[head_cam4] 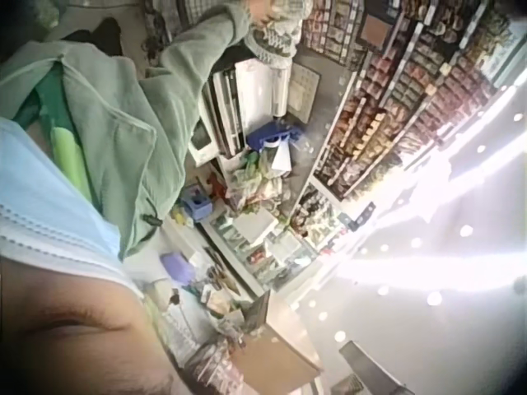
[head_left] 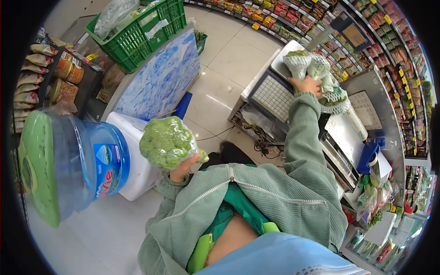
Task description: Wrapping heads of broccoli in plastic wrap and protective foam sleeves at a grocery store workstation.
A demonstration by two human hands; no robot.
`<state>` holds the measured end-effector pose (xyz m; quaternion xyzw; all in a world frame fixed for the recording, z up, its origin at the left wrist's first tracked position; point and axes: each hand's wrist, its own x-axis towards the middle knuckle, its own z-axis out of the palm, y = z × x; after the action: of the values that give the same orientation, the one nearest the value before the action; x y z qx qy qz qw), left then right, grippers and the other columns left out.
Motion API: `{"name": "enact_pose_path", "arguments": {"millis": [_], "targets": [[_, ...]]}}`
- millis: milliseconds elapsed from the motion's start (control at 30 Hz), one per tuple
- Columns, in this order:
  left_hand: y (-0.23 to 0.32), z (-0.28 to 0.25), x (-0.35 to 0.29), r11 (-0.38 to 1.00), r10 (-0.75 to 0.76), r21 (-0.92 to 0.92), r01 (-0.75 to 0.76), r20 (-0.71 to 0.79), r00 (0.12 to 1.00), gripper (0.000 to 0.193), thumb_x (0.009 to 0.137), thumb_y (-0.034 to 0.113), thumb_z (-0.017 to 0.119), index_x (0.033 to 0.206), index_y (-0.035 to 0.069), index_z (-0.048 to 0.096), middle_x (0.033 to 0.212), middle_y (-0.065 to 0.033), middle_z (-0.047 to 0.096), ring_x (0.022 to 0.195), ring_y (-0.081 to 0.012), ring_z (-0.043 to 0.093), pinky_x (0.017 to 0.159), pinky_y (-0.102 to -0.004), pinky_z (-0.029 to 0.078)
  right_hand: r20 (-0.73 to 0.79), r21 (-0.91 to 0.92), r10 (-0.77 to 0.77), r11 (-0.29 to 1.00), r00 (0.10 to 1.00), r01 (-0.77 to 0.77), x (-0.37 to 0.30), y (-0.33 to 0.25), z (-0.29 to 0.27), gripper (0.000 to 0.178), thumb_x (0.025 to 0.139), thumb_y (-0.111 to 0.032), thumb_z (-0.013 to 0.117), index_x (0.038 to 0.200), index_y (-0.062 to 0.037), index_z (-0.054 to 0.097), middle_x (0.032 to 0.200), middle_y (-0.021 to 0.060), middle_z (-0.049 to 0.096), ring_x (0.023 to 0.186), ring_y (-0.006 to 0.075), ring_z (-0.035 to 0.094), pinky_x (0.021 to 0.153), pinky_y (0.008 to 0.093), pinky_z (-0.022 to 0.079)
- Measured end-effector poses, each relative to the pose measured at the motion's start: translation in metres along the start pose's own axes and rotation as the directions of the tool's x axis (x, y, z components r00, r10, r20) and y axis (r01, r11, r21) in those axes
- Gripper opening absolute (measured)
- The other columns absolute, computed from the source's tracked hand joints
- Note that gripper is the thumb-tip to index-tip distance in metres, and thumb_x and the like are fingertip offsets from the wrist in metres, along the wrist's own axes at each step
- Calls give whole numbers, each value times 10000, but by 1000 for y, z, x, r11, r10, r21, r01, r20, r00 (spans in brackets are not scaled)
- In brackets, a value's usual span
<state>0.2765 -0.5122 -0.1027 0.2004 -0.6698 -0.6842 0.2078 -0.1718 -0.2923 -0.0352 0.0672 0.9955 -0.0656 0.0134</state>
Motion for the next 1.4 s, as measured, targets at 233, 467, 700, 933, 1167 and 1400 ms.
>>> {"name": "enact_pose_path", "arguments": {"millis": [233, 467, 700, 933, 1167, 1400], "targets": [[16, -7, 93, 983, 170, -66, -173, -50, 984, 530, 742, 107, 727, 1219, 26, 509, 1152, -94, 567, 1070, -213, 545, 935, -363, 434, -57, 26, -1, 1000, 998, 3, 18, 11, 21, 760, 544, -566, 752, 1149, -123, 633, 1242, 232, 483, 1116, 399, 507, 944, 516, 395], [51, -17, 234, 972, 197, -106, -211, -131, 972, 524, 735, 107, 740, 1206, 29, 523, 1126, -83, 586, 1065, -203, 556, 937, -354, 445, -385, 519, -137, 786, 913, 337, 12, 16, 51, 631, 548, -270, 811, 1076, 19, 621, 1169, 220, 526, 1056, 351, 518, 945, 426, 390], [137, -53, 318, 881, 472, 82, -466, -215, 855, 621, 654, 160, 841, 1178, 28, 534, 1098, -85, 598, 994, -209, 583, 882, -363, 486, -249, 749, -422, 487, 872, 450, 14, -67, -3, 701, 564, -153, 786, 1194, 27, 539, 1225, 167, 515, 1127, 288, 491, 985, 388, 361], [244, -191, 453, 628, 747, 215, -748, -438, 501, 527, 694, 279, 822, 1082, 6, 594, 1023, -84, 631, 909, -215, 615, 849, -373, 504, 104, 736, -702, 531, 705, 420, 28, -196, -2, 635, 618, -162, 791, 1159, 40, 526, 1107, 151, 572, 1050, 274, 519, 974, 395, 386], [246, -309, 571, 768, 150, 610, -197, 128, 980, 509, 726, 192, 748, 1154, 2, 547, 1086, -148, 591, 997, -274, 574, 893, -361, 457, 225, 972, -842, 229, 490, -53, 90, -270, 100, 493, 695, -169, 753, 1118, -12, 554, 983, 77, 611, 920, 219, 574, 841, 357, 467], [111, -348, 653, 641, -297, 759, -111, 379, 876, 530, 671, 248, 800, 1093, -11, 610, 1093, -149, 653, 1025, -241, 602, 917, -341, 442, 211, 955, -866, 282, 454, 95, 76, -345, 100, 494, 911, -361, 390, 1280, -54, 504, 1268, 109, 507, 1169, 259, 482, 1003, 390, 386]]}}
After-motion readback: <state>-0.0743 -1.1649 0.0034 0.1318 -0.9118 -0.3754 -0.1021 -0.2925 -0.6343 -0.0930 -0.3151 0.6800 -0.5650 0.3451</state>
